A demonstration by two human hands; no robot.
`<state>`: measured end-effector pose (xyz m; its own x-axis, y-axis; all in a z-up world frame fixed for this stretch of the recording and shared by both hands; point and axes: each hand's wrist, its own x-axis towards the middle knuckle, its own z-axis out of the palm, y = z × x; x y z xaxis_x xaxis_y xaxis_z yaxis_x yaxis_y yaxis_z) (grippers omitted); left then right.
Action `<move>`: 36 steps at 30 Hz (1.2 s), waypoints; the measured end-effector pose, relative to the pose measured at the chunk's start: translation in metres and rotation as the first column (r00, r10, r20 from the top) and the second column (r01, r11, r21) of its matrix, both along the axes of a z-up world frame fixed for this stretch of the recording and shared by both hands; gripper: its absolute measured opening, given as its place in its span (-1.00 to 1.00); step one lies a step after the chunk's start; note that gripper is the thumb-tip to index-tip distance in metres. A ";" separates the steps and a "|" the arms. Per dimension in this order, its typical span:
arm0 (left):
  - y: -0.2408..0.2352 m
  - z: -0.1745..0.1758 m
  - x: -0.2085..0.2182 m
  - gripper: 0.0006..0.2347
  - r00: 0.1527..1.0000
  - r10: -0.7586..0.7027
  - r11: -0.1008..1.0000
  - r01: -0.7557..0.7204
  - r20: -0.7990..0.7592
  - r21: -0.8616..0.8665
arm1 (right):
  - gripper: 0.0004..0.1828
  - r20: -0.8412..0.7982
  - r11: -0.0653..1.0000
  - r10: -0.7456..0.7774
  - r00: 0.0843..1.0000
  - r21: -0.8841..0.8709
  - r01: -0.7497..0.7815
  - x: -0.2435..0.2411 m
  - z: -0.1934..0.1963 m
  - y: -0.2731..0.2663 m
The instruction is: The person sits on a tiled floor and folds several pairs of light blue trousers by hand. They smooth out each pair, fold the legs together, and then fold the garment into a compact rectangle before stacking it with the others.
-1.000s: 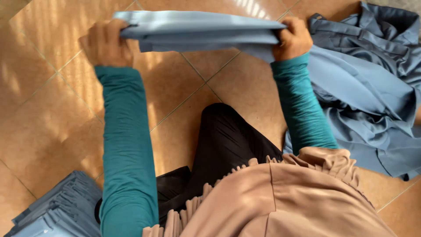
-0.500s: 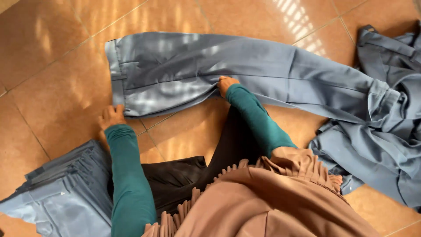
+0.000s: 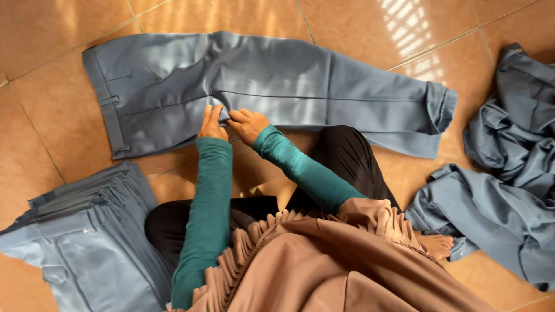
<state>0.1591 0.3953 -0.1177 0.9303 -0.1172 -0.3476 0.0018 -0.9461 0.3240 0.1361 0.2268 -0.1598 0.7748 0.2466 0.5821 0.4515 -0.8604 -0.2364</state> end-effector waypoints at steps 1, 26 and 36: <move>0.006 -0.029 0.007 -0.37 0.972 -0.002 0.998 0.018 0.234 -0.065 | -0.82 -0.085 0.998 0.009 0.996 -0.059 -0.014 -0.005 0.000 -0.006; 0.068 -0.080 -0.025 -0.40 0.846 -0.033 0.993 0.089 0.532 -0.078 | 0.19 -0.340 0.830 -0.557 0.758 -0.182 0.528 -0.004 0.084 -0.123; 0.070 -0.146 0.000 -0.78 0.931 -0.027 0.996 -0.006 0.364 0.091 | -0.37 -0.766 0.675 -0.004 0.643 0.473 0.567 0.106 0.041 -0.180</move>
